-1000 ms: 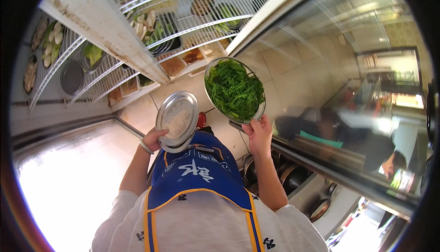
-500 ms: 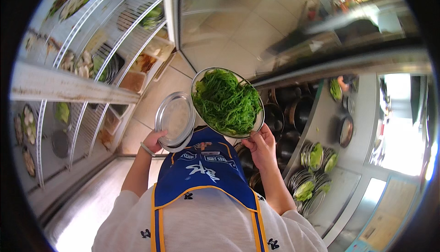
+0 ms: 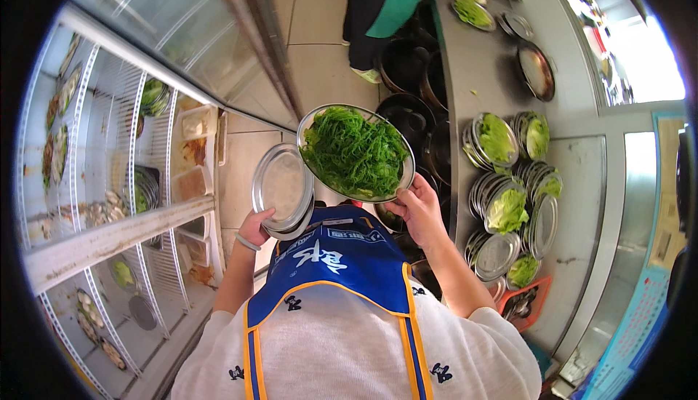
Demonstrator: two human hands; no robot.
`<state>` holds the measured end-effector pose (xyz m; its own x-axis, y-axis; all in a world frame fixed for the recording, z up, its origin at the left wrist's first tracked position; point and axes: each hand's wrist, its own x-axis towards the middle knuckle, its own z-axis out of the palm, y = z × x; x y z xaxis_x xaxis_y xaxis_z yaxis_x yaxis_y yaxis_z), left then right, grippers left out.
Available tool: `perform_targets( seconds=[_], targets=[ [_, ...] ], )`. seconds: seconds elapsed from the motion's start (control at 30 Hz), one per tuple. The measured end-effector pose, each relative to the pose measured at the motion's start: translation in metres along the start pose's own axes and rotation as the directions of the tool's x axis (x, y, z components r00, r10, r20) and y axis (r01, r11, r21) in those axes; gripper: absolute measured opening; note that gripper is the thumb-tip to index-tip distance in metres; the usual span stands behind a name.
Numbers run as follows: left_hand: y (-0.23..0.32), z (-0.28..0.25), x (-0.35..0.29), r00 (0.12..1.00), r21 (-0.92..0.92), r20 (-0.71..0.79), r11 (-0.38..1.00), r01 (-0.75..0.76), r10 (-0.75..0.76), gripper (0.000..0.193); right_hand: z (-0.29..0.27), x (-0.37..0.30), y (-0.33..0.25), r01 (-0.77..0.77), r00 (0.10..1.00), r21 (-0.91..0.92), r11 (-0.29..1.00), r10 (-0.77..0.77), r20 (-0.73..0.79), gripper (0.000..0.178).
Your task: The person assembles salads by placing lettuce and shredded toppings onto metal plates, then stores the plates in a commercial refrigerator. The person handles lettuce, shredded toppings, and metal plates by hand and places them into the fridge.
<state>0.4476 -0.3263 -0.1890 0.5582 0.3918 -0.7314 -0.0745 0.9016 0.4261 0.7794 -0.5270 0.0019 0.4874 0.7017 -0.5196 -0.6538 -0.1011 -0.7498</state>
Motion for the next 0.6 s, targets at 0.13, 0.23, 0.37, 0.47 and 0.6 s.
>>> perform_targets(
  seconds=[0.13, 0.23, 0.37, 0.47, 0.6],
  targets=[
    [-0.013, 0.036, 0.020, 0.999, 0.064, -0.011, 0.997, 0.035, -0.035, 0.032, -0.042, -0.001, -0.005, 0.035, 0.999, 0.052, 0.998, -0.033, -0.037, 0.029],
    [-0.022, 0.063, 0.023, 0.996, 0.112, 0.046, 0.991, 0.072, -0.078, 0.034, -0.070, -0.006, -0.010, 0.041, 0.998, 0.087, 0.995, -0.037, -0.052, 0.033],
    [-0.030, 0.095, 0.019, 0.988, 0.069, 0.152, 0.998, 0.010, -0.020, 0.035, -0.095, 0.000, -0.016, 0.067, 0.993, 0.086, 0.994, -0.059, -0.100, 0.032],
    [-0.036, 0.107, 0.013, 0.993, 0.075, 0.100, 0.996, 0.051, -0.059, 0.037, -0.110, 0.005, -0.020, 0.083, 0.992, 0.103, 0.991, -0.072, -0.105, 0.030],
    [-0.050, 0.107, 0.007, 0.999, 0.020, 0.044, 0.999, -0.032, 0.031, 0.042, -0.122, 0.013, -0.025, 0.120, 0.987, 0.155, 0.980, -0.102, -0.122, 0.027]
  ],
)
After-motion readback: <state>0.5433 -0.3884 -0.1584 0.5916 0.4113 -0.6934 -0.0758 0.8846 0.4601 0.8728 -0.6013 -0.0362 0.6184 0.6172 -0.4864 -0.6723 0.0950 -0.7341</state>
